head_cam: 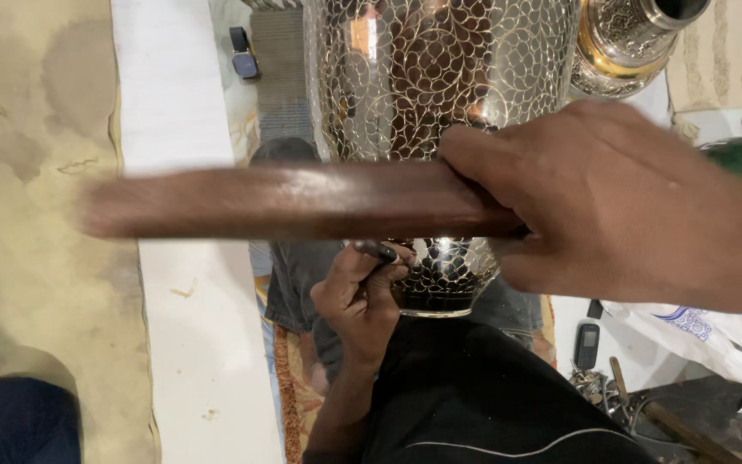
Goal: The person sits on the floor with a large engraved brass vase held between the legs and hammers its surface using a wooden mallet and a small punch tool, repositioning the punch to work different spots on the vase body.
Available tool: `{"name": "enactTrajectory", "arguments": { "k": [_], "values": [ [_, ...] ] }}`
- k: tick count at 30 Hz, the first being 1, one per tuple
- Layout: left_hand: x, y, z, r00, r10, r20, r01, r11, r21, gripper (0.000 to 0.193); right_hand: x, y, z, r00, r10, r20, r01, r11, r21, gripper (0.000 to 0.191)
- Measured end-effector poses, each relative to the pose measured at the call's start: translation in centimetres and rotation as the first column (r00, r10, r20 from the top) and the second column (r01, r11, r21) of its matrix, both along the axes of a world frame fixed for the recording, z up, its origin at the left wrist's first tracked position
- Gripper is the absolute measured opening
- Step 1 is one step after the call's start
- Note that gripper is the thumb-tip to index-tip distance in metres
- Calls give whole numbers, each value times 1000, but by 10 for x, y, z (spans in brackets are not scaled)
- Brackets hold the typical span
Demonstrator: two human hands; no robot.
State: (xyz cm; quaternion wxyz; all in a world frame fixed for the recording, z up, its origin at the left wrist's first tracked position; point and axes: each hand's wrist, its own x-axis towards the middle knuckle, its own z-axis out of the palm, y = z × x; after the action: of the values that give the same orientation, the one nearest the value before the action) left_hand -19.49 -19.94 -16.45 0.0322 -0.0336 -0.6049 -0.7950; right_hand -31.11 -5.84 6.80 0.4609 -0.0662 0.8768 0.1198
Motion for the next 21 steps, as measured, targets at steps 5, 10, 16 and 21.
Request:
{"name": "enactTrajectory", "arguments": {
  "k": [5,10,16,21],
  "values": [
    [-7,-4,-9,998,5,-63,-5,1000,-2,25,-4,-4,-4,991,129,-17,-129,992,14,39],
    [-17,-12,-12,998,-22,-57,22,1000,-7,20,-7,-2,-11,993,104,61,-105,994,4,32],
    [-36,-19,-19,1000,-7,-7,7,1000,-10,21,-25,-4,-22,985,139,98,-143,989,25,38],
    [-43,-23,-26,998,-38,-50,37,999,-17,24,-33,-13,-28,999,29,36,-26,995,-93,40]
  ]
}}
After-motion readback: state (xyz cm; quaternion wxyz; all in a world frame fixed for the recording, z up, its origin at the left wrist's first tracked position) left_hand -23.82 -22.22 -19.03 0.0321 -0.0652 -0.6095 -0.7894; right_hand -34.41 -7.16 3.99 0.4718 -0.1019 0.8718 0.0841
